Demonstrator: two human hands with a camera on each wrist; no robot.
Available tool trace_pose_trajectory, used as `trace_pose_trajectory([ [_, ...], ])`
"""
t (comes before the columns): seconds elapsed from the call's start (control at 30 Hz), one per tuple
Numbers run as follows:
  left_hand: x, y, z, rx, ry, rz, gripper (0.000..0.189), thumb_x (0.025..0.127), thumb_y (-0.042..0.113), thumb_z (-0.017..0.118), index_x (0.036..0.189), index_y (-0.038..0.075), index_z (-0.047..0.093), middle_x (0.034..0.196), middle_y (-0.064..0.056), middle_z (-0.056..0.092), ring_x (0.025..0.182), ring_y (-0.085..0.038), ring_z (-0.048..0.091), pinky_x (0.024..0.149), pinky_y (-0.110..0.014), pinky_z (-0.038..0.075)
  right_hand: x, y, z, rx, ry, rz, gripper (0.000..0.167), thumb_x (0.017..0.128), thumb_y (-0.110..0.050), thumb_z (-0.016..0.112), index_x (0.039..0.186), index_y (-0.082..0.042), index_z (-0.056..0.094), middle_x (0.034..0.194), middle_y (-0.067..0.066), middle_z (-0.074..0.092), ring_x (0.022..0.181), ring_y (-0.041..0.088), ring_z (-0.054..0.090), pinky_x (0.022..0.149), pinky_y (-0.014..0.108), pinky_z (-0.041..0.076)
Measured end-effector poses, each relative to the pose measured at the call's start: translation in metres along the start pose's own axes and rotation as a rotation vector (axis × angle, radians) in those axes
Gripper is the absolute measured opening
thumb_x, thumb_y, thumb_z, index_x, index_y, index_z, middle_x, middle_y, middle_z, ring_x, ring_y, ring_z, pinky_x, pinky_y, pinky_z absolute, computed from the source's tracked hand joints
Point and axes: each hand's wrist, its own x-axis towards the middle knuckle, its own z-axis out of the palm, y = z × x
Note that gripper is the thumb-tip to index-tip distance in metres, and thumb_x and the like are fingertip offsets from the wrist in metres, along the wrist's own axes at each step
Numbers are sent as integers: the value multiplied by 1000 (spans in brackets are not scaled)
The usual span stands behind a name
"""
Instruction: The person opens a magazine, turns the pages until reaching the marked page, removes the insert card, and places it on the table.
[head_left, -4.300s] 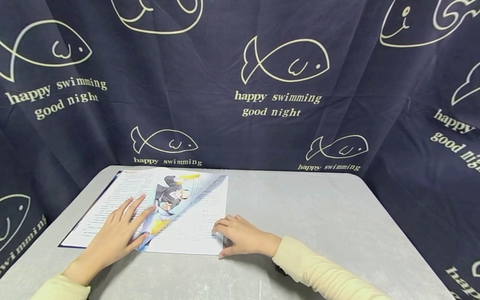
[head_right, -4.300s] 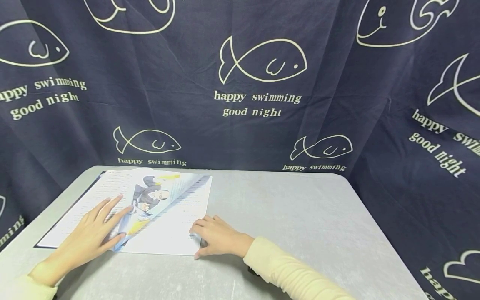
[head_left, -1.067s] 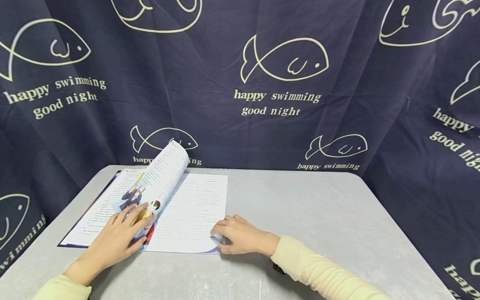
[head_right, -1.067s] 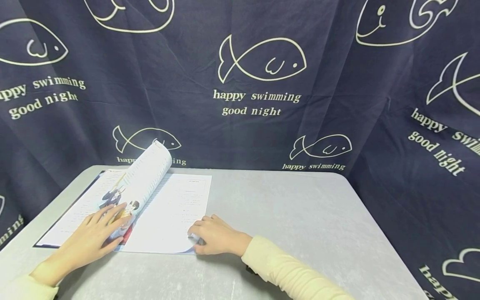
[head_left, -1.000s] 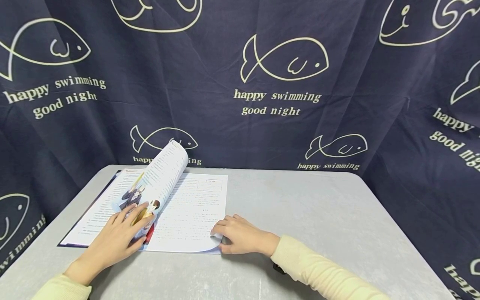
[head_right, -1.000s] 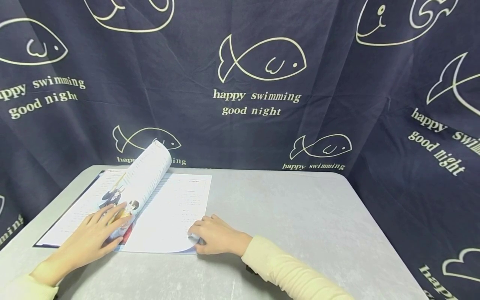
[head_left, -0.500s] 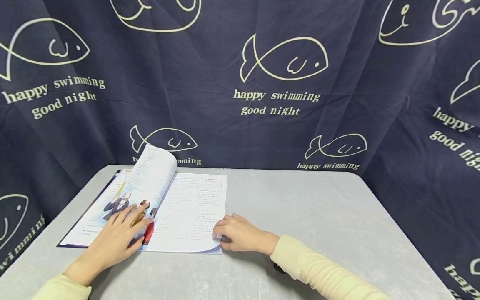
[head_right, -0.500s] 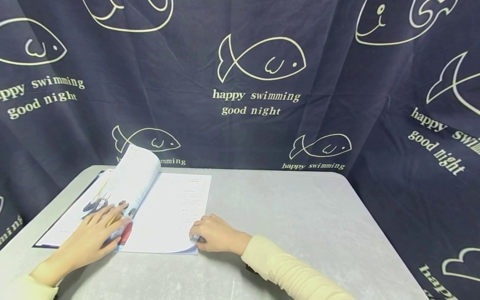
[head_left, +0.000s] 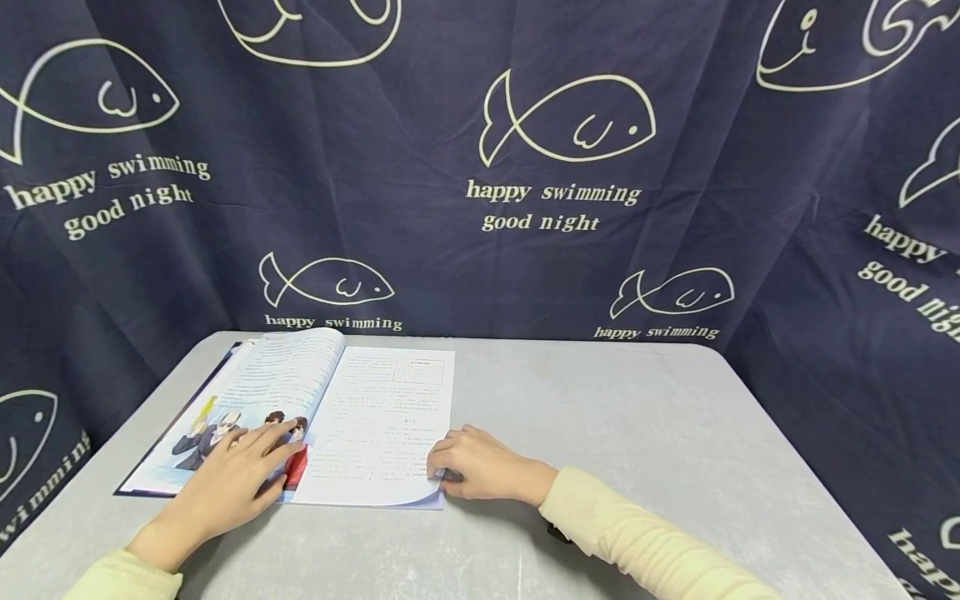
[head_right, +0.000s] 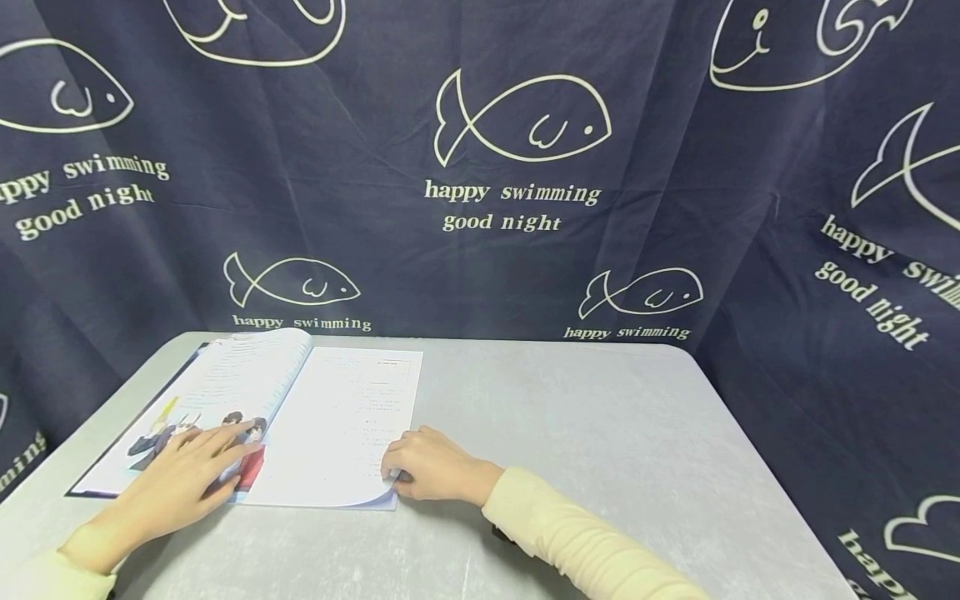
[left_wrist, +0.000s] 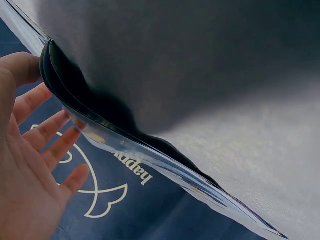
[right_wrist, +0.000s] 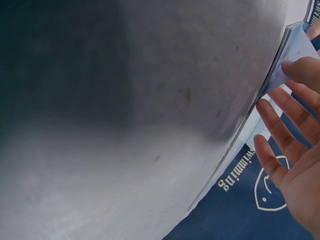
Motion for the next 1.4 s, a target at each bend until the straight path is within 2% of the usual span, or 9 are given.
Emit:
trace_pose_trajectory([
  [0.23,0,2,-1,-3,-13,-13,45,66,23,71,110,14,64,120,-13,59,103,-31,57,81,-50,40,1,1,0,-7,8,-3,14,76,-26,70,90,-24,67,100,-13,67,84,1,52,72,15,33],
  [0.53,-2,3,1,-30,-33,-35,46,70,28,72,113,16,63,124,-9,56,107,-32,54,80,-53,40,2,2,-1,-4,24,-19,9,79,-26,67,88,-24,67,94,-14,66,78,0,49,70,15,32],
  [0.73,-2,5,1,-41,-48,-48,48,74,45,69,115,19,62,124,-8,56,109,-33,53,80,-54,39,3,2,-1,-8,66,-46,5,80,-25,66,85,-23,67,86,-15,65,72,-1,46,68,14,31],
  [1.0,-1,8,-2,-62,-107,-93,62,70,62,63,118,22,60,125,-6,55,110,-34,52,81,-57,39,3,2,-2,-16,95,-49,5,81,-25,64,84,-22,67,88,-13,66,76,0,51,69,15,32],
  [1.2,1,11,-6,-85,-158,-121,71,67,70,60,121,23,58,128,-5,54,110,-35,52,80,-60,39,5,3,-2,-17,148,-64,5,81,-22,64,84,-20,67,85,-12,67,76,1,56,68,14,34],
  [1.4,3,13,-8,-85,-196,-141,74,66,73,58,121,23,58,127,-7,55,110,-38,52,81,-58,39,5,3,-4,-7,195,-52,6,81,-21,64,85,-19,68,86,-11,67,79,3,58,70,16,37],
])
